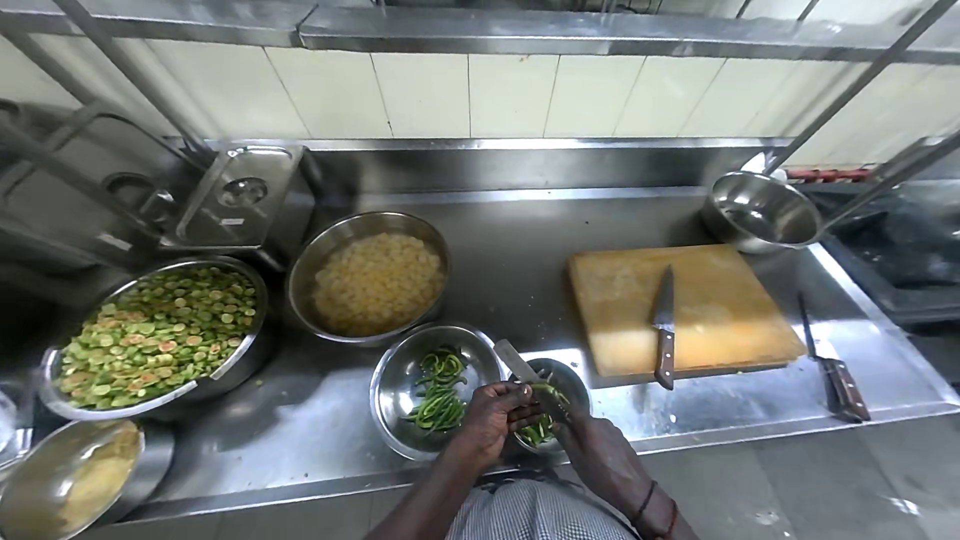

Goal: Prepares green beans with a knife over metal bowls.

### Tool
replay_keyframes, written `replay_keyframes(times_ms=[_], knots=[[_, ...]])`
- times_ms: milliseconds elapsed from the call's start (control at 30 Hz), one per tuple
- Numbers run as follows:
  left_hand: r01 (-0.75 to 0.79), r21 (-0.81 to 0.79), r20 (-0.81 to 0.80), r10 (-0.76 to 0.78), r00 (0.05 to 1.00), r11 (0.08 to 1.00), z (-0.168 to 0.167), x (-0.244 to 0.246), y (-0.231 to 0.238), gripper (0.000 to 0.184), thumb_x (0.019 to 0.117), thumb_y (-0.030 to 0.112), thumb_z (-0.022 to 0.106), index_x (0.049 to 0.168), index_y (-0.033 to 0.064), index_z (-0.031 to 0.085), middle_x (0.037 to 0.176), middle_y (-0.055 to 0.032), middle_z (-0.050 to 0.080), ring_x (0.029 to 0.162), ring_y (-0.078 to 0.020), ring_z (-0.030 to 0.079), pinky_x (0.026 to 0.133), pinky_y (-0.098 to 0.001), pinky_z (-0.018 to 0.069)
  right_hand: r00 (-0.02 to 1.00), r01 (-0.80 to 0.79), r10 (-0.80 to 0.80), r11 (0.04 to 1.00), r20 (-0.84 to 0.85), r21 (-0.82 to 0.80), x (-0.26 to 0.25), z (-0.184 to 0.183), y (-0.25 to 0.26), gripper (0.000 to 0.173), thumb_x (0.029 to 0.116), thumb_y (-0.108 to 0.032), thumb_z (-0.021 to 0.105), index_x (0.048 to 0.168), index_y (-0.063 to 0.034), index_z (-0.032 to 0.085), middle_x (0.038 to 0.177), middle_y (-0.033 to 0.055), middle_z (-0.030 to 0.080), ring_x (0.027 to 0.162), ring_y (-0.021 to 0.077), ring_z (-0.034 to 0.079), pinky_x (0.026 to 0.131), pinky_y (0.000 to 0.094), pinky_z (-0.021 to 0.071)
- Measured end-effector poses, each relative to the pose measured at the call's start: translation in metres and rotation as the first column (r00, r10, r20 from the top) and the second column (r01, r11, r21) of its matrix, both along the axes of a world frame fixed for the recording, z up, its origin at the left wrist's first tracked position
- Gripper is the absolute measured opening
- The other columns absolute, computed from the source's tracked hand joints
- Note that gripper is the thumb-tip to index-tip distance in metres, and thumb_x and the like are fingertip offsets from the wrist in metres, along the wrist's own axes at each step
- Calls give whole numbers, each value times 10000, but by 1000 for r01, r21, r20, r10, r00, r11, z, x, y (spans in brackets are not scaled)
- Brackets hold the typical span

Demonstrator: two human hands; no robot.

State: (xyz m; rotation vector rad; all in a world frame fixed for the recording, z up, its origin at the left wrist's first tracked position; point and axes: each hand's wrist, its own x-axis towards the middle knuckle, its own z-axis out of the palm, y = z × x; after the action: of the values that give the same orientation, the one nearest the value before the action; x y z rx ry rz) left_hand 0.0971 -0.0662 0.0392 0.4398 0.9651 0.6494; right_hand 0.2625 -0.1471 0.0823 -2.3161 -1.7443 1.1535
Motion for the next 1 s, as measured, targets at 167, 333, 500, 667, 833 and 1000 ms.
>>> replay_keyframes(times_ms=[167,333,500,667,833,1000], knots=[[98,33,-25,-97,995,995,2,2,-1,77,979,22,650,980,-52,629,866,-162,717,771,-245,729,775,-399,628,998,-51,53,998,43,-41,-10,5,4,407,1087,-385,420,1215,-50,613,998,181,688,984,355,692,873,532,539],[158,104,-81,-150,985,982,0,8,-6,93,945,26,702,988,-46,663,856,-138,719,756,-205,711,741,-357,613,997,-63,64,997,38,-33,-16,2,4,460,1096,-382,395,1280,-41,641,1071,192,698,1063,361,678,935,530,519],[64,83,-18,-63,998,995,0,3,3,146,1031,54,580,1046,-69,659,995,-203,738,871,-280,740,838,-393,610,980,198,-190,947,-58,253,-1,-15,-3,379,1077,-352,476,1259,-56,629,794,112,666,757,295,680,742,495,557],[79,74,-25,-77,997,994,0,2,1,153,1028,91,602,1044,-41,676,986,-176,716,857,-252,711,838,-380,600,923,338,-275,914,-268,225,15,-29,-2,461,949,-538,645,1110,-106,658,740,24,621,647,183,619,635,421,538],[213,215,-86,-199,976,953,6,15,-8,104,977,57,674,970,-42,704,877,-129,712,783,-190,694,771,-330,605,844,375,-240,903,-479,208,12,-34,1,520,1001,-479,603,1379,-121,607,746,33,625,567,164,580,554,377,527],[293,431,-192,-230,954,854,5,17,-7,73,945,40,705,912,-18,737,844,-68,707,779,-119,660,780,-287,570,571,451,-320,892,-756,-38,15,-32,1,396,1076,-425,454,924,-96,614,587,-9,447,419,95,390,393,256,369]])
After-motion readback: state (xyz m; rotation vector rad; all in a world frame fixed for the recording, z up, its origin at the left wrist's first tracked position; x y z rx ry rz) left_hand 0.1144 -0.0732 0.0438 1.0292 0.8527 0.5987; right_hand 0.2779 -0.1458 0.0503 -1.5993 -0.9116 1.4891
